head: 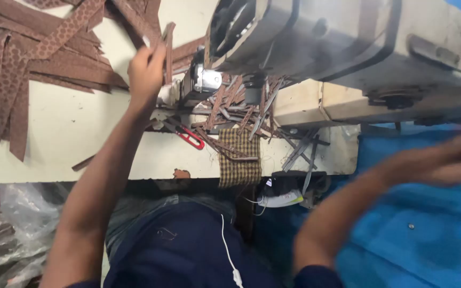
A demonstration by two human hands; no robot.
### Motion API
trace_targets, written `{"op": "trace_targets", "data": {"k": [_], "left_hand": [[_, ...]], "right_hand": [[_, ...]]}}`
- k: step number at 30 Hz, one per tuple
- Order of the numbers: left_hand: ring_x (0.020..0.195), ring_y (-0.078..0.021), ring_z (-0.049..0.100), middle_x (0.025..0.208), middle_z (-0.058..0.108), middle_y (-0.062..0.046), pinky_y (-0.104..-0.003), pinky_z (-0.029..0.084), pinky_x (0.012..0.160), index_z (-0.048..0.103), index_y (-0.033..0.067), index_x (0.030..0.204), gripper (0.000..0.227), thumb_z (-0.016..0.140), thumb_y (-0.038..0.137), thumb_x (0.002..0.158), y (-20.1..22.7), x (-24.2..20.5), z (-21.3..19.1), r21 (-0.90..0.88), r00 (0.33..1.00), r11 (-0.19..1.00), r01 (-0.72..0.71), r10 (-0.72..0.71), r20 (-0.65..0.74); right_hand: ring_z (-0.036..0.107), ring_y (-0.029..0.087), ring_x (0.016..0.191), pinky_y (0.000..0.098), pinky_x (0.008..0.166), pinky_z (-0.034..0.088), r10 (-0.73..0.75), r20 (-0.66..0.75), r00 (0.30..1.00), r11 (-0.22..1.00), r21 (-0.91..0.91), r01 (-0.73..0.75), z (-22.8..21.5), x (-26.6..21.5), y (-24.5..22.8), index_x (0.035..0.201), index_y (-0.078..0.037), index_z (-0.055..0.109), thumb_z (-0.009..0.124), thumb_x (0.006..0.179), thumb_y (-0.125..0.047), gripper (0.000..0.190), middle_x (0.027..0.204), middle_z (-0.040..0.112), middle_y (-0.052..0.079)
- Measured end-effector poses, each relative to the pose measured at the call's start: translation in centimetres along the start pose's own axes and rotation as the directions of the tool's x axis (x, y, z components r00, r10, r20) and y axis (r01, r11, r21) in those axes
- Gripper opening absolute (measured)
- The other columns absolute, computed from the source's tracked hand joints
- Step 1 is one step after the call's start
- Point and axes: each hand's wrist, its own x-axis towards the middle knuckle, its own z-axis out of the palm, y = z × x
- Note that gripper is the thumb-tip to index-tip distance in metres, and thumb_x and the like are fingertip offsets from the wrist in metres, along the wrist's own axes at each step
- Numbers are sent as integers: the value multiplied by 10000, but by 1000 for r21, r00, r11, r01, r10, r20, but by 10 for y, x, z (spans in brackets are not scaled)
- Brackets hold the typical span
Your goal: Stitching together pieces of patterned leather straps using a sewing machine.
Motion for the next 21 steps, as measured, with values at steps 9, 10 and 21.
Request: {"op": "trace_targets", "data": {"k": [9, 10, 21], "left_hand": [[541, -56, 530, 687, 629, -3, -225, 409, 485, 707, 38, 1098, 316, 510, 284, 1113, 28, -117, -45, -170, 928, 915, 365, -343, 149], [541, -56, 530, 687, 629, -3, -225, 409, 485, 707, 38, 1098, 316, 510, 284, 1113, 27, -119, -44, -172, 930, 917, 361, -338, 147], [617, -120, 614, 742, 680, -76, -295, 479, 576, 695, 11, 1083, 177, 615, 169, 1070, 18, -131, -45, 42, 991, 999, 13, -19, 134]], "right_hand": [[615, 455, 1174, 513, 977, 502, 568, 774, 281, 736, -325, -594, 203, -87, -218, 1332, 61, 568, 816, 863, -462, 745, 1269, 636, 263], [615, 455, 1174, 513, 977, 502, 567, 773, 286, 737, -321, -595, 214, -99, -218, 1332, 61, 568, 816, 863, -462, 745, 1269, 636, 263], [661, 459, 1011, 507, 859, 530, 538, 675, 505, 730, -73, -679, 219, -99, -185, 1243, 4, 552, 776, 850, -212, 501, 1081, 694, 243]]}}
